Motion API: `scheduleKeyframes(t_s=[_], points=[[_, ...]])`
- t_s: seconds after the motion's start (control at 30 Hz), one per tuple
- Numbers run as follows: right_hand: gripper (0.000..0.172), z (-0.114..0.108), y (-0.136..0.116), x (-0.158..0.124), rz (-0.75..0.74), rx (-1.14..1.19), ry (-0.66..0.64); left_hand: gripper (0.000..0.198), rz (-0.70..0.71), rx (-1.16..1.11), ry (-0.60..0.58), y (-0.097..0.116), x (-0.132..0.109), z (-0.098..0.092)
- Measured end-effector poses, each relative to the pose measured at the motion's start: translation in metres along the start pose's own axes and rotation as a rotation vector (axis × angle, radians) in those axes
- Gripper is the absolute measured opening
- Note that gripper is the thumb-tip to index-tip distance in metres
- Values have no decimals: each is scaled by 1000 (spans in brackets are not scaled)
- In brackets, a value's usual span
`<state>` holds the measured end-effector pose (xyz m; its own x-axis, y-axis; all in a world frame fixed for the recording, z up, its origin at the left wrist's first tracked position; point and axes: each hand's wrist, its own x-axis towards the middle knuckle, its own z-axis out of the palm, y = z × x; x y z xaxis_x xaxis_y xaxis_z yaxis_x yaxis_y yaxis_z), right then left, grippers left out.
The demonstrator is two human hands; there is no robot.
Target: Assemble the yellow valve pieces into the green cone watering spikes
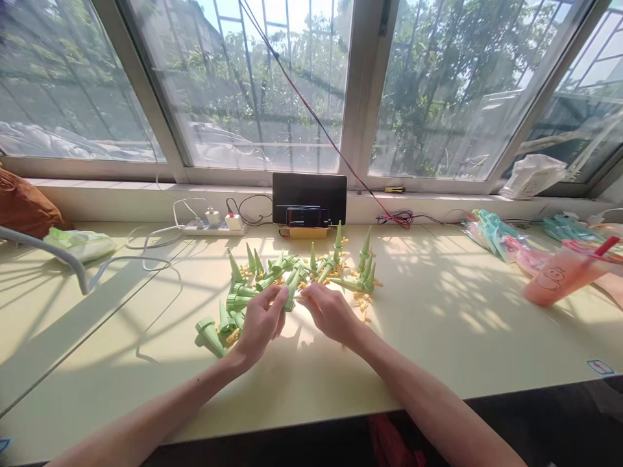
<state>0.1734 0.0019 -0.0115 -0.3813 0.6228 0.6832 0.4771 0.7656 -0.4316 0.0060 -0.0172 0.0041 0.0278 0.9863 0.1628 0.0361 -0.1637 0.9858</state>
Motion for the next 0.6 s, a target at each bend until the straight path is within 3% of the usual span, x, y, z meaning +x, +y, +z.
scheduleKeyframes(t_s=[0.3, 0.6], points=[[15, 0, 1, -1, 86, 2, -16, 25, 149, 43, -27, -10, 3, -1], [24, -1, -3, 1, 124, 41, 25, 21, 168, 4, -68, -12, 0, 0]])
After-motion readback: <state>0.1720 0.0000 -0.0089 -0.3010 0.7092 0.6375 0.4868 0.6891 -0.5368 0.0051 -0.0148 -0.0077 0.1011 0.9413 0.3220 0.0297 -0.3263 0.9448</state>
